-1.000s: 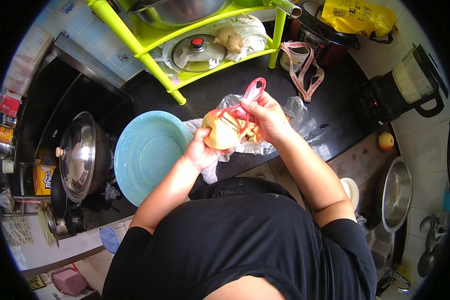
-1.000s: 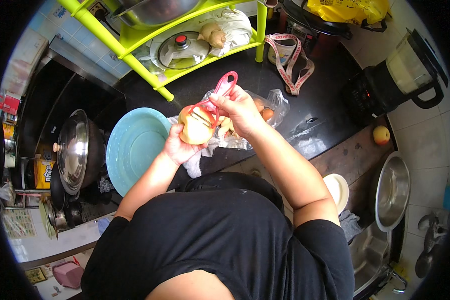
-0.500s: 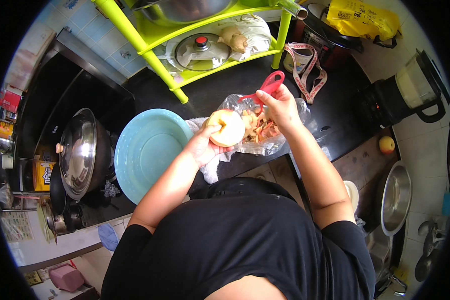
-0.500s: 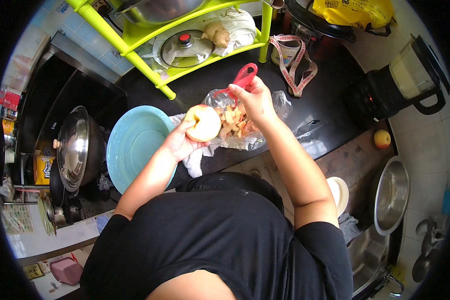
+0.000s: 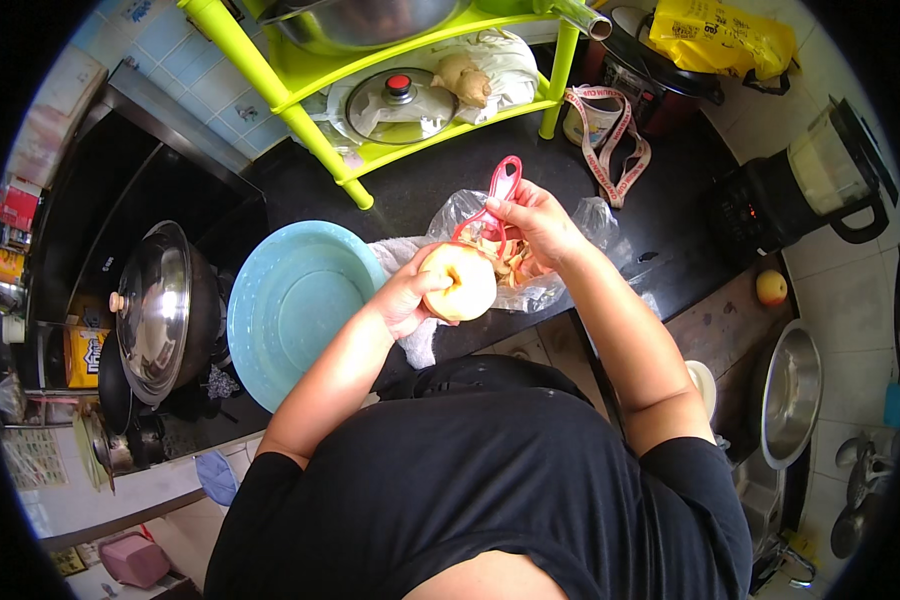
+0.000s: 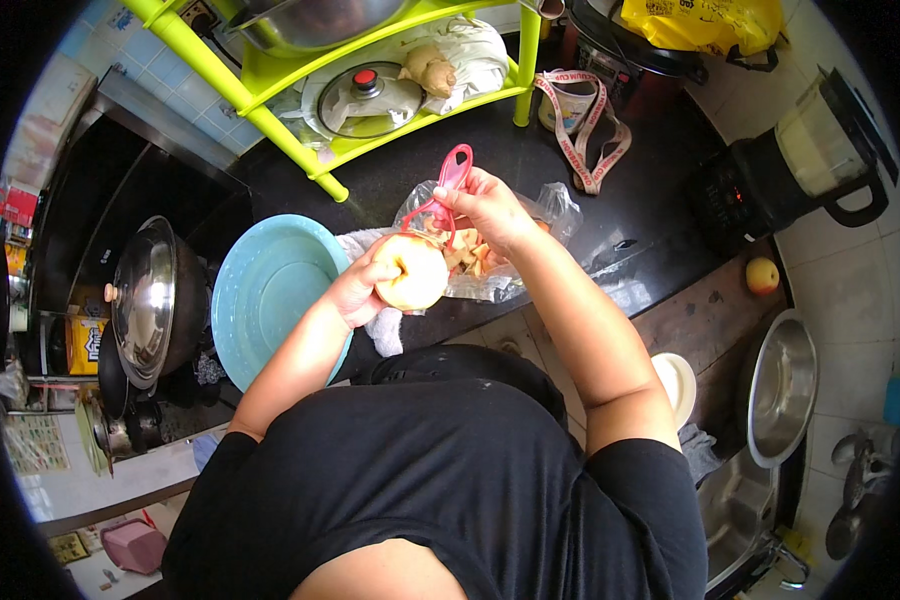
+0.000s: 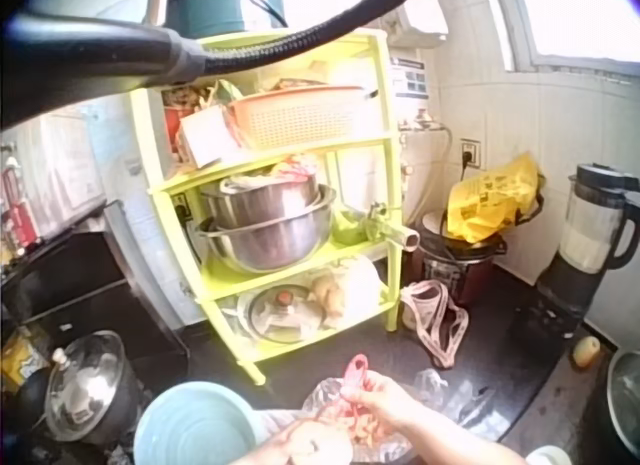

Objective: The person washes a cloth and an apple in a kitchen sink, then peels the apple with a peeler and slices it with a knife on a cutting board. The apple peels are collected in a plastic bag, and the apple slices are placed into a white bowl.

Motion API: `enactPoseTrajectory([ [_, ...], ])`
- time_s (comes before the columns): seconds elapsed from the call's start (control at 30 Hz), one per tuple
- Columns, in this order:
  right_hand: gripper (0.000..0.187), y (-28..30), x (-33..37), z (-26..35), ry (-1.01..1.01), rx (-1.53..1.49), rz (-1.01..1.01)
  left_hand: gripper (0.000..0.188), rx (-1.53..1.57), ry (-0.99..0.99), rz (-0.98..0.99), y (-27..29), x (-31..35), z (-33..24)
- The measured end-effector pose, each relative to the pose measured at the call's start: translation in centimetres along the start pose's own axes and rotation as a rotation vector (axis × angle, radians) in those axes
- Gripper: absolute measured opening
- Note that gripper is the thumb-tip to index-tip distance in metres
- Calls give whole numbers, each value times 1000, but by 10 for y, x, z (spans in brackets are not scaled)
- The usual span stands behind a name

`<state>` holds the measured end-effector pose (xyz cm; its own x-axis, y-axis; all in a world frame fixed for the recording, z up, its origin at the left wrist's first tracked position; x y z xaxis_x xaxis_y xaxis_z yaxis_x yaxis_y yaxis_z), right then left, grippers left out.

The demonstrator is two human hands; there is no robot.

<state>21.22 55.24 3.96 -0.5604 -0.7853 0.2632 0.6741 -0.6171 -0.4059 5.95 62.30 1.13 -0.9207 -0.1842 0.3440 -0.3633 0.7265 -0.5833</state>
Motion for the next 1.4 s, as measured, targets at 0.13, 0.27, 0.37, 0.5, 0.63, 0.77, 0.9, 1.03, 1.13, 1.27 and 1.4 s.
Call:
enactPoseTrajectory([
  [0.13,13,58,-33,-44,108,498,-377,64,6,-127,42,-16,8,-12],
  [0.27,13,42,-14,-1,389,402,-480,64,45,-151,-30,-7,7,-20],
  [0.37,12,5,10,26,191,-28,-217,64,62,-155,-82,-1,5,-17],
  [0.5,11,-28,31,22,202,-48,33,66,65,-159,-78,-9,3,-14],
  [0.63,10,-6,13,5,50,-201,-77,70,77,-155,-10,-8,5,-16],
  [0.77,11,-2,3,-20,-90,-300,-65,72,155,-134,52,-3,5,-5],
  [0.9,19,50,-21,-64,-27,108,-368,80,313,-200,163,-29,14,-16],
  [1.03,21,52,-15,-26,416,601,-526,78,297,-190,128,-19,14,-29],
  [1.13,17,26,12,20,397,666,-577,75,392,-135,98,-19,14,-25],
  [1.27,10,3,24,25,227,-121,-332,73,421,-106,80,-3,7,-10],
  [1.4,11,-29,43,21,187,-284,-118,73,470,-148,73,-11,6,-12],
])
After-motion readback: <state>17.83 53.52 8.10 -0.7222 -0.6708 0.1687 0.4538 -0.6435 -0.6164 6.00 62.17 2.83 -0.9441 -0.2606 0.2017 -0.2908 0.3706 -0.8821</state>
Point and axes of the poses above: each hand's wrist, its own x-axis away from the middle knuckle, its own y-axis out of the back of the hand, z = x × y, the point moved 6 cm from there along -x, towards the middle knuckle, and after that the axes turned 9 degrees about -z, right-handed, at the moved point
